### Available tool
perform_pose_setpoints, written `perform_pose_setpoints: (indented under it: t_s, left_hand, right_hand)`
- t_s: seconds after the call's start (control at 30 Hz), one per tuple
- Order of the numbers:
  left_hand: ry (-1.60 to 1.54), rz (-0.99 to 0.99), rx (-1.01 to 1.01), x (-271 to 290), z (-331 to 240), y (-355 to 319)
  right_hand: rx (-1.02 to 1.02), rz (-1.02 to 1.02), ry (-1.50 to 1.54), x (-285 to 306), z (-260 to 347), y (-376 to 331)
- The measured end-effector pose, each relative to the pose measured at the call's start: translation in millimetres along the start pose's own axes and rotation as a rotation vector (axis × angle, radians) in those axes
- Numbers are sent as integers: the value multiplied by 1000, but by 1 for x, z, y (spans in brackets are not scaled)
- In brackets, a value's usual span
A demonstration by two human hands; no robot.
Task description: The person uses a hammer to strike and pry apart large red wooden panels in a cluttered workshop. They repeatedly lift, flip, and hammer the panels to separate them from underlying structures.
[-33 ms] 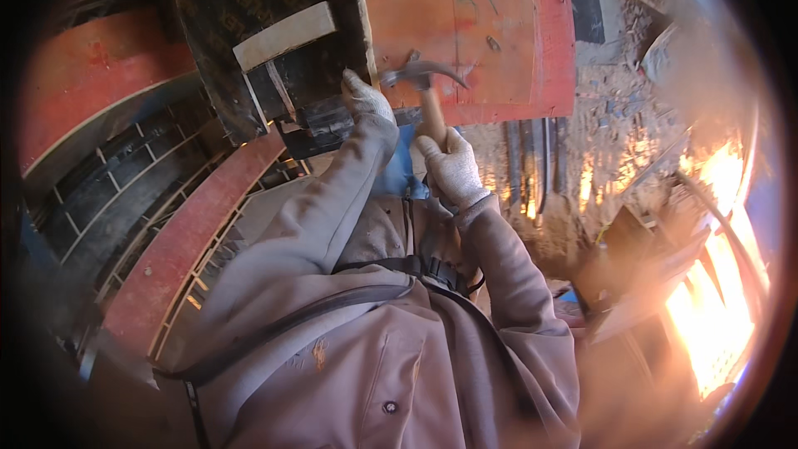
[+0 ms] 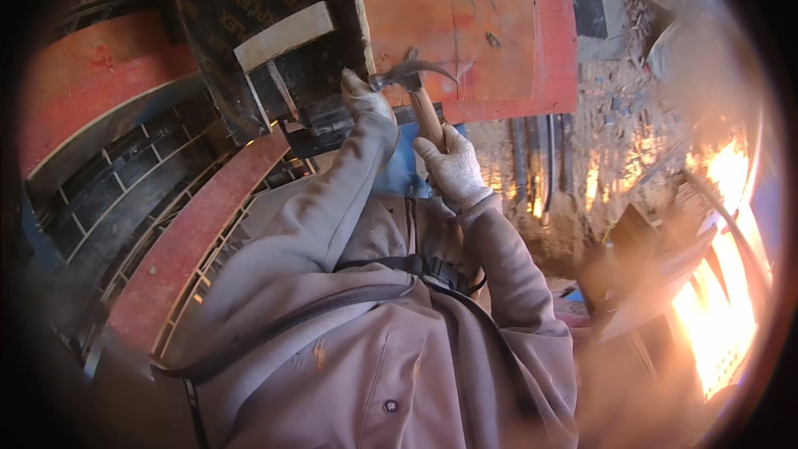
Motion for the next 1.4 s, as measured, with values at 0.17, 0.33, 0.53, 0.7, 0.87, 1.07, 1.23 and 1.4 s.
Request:
perform_pose_setpoints:
  t_s: [0.17, 0.33, 0.53, 0.7, 0.87, 1.07, 1.23, 1.4]
  left_hand:
    - [-150, 163, 112, 42, -10, -10]
    - [105, 30, 199, 118, -13, 2]
    - [172, -29, 142, 215, -5, 43]
    - [243, -106, 124, 231, -10, 41]
    - [84, 106, 143, 180, -37, 12]
    - [274, 385, -88, 106, -73, -18]
    - [495, 683, -69, -3, -79, -18]
    - [407, 549, -24, -20, -85, -23]
  right_hand:
    - [291, -296, 369, 77, 28, -4]
    - [317, -146, 65, -3, -27, 40]
    - [286, -98, 343, 11, 23, 4]
    - [170, -95, 95, 0, -29, 46]
    - [366, 308, -256, -70, -11, -7]
    - [279, -273, 154, 91, 14, 2]
    - [270, -336, 306, 139, 11, -20]
    - [269, -336, 408, 145, 14, -36]
Point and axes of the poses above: each hand's wrist, its own y-axis towards the middle knuckle, its own x-axis out of the back of the hand, z = x × y, the point moved 7 cm from there along y, towards the middle knuckle, and after that the axes turned 3 degrees about y, right-handed, at the moved point
